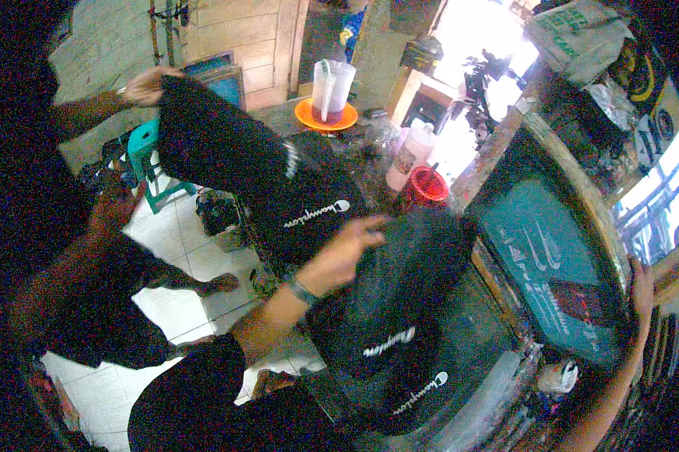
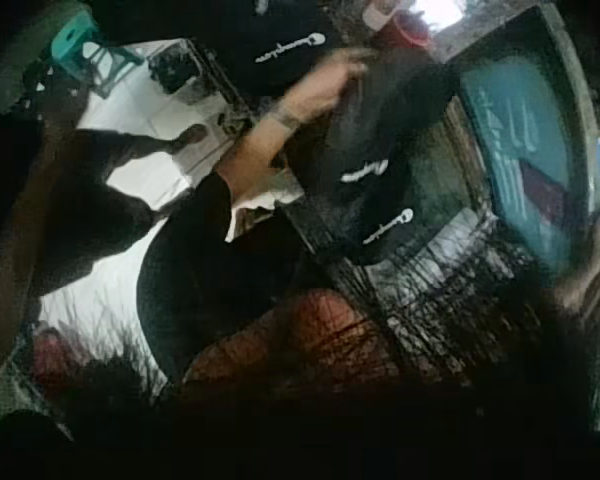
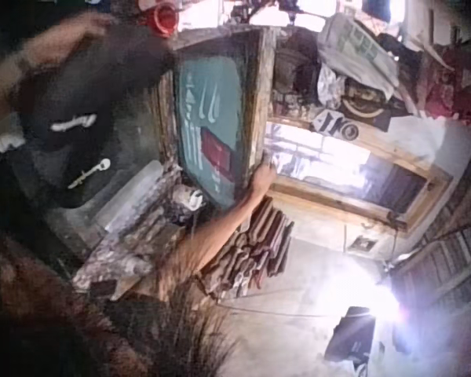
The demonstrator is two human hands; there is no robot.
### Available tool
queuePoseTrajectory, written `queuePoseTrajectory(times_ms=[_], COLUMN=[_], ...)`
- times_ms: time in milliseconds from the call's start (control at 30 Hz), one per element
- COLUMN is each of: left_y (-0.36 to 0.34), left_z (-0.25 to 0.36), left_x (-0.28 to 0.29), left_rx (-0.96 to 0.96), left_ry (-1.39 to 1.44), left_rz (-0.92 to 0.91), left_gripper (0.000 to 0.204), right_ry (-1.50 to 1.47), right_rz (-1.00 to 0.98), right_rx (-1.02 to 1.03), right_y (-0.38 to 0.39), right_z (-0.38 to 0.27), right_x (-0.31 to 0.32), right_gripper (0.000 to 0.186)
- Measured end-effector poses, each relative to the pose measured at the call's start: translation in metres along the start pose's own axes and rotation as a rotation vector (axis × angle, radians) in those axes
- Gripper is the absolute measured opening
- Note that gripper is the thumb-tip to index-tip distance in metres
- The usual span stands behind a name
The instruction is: The person screen prints designs onto black garments by spreading red ink across a screen with a squeegee, lifting the screen, and then moving the printed items to a stack while another person assists by handling the garments.
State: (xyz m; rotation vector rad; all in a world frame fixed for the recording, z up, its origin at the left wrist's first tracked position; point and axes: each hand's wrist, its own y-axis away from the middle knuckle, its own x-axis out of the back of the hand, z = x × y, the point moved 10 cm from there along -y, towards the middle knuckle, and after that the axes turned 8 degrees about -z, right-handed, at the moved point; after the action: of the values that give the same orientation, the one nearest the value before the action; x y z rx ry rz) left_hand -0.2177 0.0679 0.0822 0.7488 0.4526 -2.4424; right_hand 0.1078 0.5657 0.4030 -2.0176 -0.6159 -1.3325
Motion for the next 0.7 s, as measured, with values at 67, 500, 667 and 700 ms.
queuePoseTrajectory(times_ms=[67,500,667,700], left_y=[0.013,0.132,0.225,0.226], left_z=[0.059,-0.081,-0.252,-0.269], left_x=[0.048,-0.113,-0.301,-0.293], left_rx=[-0.092,-0.231,-0.481,-0.774], left_ry=[0.153,-1.536,-1.195,-1.676], left_rz=[0.111,-0.251,-1.1,-1.061], left_gripper=[0.043,0.055,0.049,0.047], right_ry=[-0.062,0.326,0.205,0.143], right_rz=[0.008,0.293,0.097,0.125], right_rx=[-0.016,0.324,0.116,0.105], right_y=[-0.001,0.061,0.09,0.107], right_z=[0.01,-0.131,-0.146,-0.152], right_x=[-0.003,-0.036,0.002,-0.001], right_gripper=[0.058,0.046,0.054,0.053])
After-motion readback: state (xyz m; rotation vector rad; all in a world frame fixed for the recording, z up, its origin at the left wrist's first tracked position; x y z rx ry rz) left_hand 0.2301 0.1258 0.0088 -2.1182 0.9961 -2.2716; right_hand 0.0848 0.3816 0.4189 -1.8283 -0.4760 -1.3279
